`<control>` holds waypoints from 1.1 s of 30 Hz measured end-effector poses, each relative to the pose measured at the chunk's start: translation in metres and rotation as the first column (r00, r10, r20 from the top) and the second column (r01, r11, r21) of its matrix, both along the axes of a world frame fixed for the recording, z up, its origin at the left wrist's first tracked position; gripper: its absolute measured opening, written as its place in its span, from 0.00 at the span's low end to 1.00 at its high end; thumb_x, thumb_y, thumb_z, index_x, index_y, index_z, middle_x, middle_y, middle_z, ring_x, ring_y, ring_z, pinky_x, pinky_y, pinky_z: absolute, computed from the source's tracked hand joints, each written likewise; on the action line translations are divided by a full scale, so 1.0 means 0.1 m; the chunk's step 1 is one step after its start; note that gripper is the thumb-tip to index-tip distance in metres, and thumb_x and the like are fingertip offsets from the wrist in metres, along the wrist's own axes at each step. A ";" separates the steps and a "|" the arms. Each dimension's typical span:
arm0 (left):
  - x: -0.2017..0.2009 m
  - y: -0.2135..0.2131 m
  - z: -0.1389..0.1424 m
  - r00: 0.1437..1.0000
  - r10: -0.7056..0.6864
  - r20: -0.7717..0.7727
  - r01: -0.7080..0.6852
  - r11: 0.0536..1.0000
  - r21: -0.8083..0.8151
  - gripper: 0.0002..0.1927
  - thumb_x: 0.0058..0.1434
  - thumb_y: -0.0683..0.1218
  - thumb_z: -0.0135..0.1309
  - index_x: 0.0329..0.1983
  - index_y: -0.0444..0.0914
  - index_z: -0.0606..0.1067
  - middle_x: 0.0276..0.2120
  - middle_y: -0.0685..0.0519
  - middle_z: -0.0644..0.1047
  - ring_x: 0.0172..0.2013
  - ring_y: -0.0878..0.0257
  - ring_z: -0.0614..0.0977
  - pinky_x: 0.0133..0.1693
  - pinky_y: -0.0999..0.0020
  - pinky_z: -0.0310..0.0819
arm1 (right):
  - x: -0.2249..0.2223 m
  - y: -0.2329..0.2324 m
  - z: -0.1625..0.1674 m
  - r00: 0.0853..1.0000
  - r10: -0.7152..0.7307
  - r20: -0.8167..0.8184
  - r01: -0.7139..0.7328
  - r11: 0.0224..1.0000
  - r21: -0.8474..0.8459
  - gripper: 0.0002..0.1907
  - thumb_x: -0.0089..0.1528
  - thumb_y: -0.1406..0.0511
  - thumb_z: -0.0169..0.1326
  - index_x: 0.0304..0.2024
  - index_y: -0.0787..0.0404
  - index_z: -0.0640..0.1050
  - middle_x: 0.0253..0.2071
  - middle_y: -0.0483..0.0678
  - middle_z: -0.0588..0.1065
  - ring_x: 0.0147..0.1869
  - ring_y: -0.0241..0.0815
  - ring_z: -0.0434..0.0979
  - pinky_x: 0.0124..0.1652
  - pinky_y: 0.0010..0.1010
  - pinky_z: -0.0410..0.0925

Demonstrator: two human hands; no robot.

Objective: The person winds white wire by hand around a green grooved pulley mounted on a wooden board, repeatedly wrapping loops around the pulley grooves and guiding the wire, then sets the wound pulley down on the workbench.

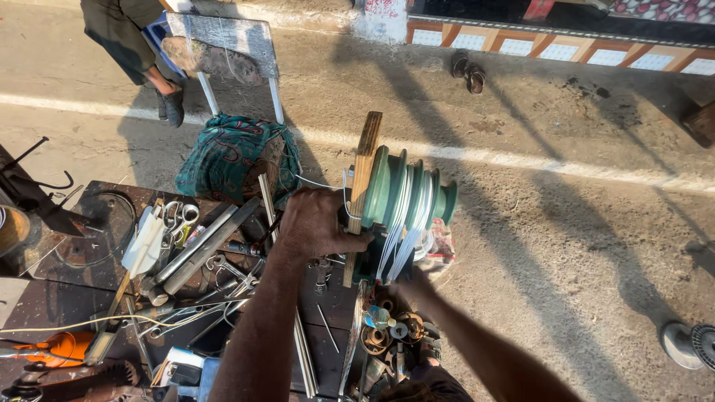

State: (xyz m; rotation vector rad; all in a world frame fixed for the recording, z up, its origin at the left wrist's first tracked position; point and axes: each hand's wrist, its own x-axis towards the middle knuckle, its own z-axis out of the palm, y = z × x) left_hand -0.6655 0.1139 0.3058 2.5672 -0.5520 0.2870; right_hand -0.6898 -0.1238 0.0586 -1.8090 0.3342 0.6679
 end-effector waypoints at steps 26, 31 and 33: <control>0.00 -0.01 -0.03 0.999 0.040 -0.031 -0.038 0.996 0.081 0.26 0.38 0.64 0.69 0.26 0.38 0.80 0.18 0.51 0.78 0.23 0.59 0.81 0.37 0.57 0.81 | -0.24 0.09 0.00 0.979 0.133 0.156 -0.109 0.982 -0.151 0.16 0.68 0.54 0.51 0.39 0.60 0.77 0.29 0.48 0.80 0.26 0.42 0.77 0.32 0.35 0.77; -0.01 0.01 -0.02 1.000 -0.002 -0.007 0.002 0.999 -0.034 0.24 0.37 0.61 0.68 0.29 0.40 0.81 0.20 0.52 0.79 0.23 0.59 0.81 0.34 0.58 0.80 | -0.82 -0.01 1.45 0.157 0.518 0.841 -0.266 0.842 -0.469 0.11 0.63 0.59 0.61 0.30 0.59 0.80 0.25 0.44 0.76 0.23 0.34 0.72 0.21 0.28 0.69; 0.00 0.00 -0.02 1.000 0.003 -0.009 -0.003 1.000 -0.026 0.24 0.37 0.61 0.69 0.29 0.40 0.81 0.19 0.51 0.79 0.22 0.59 0.81 0.36 0.58 0.80 | -0.58 -0.19 2.19 -0.256 0.632 0.731 -0.003 0.756 -0.655 0.12 0.61 0.65 0.63 0.25 0.53 0.74 0.22 0.41 0.70 0.26 0.35 0.72 0.27 0.31 0.70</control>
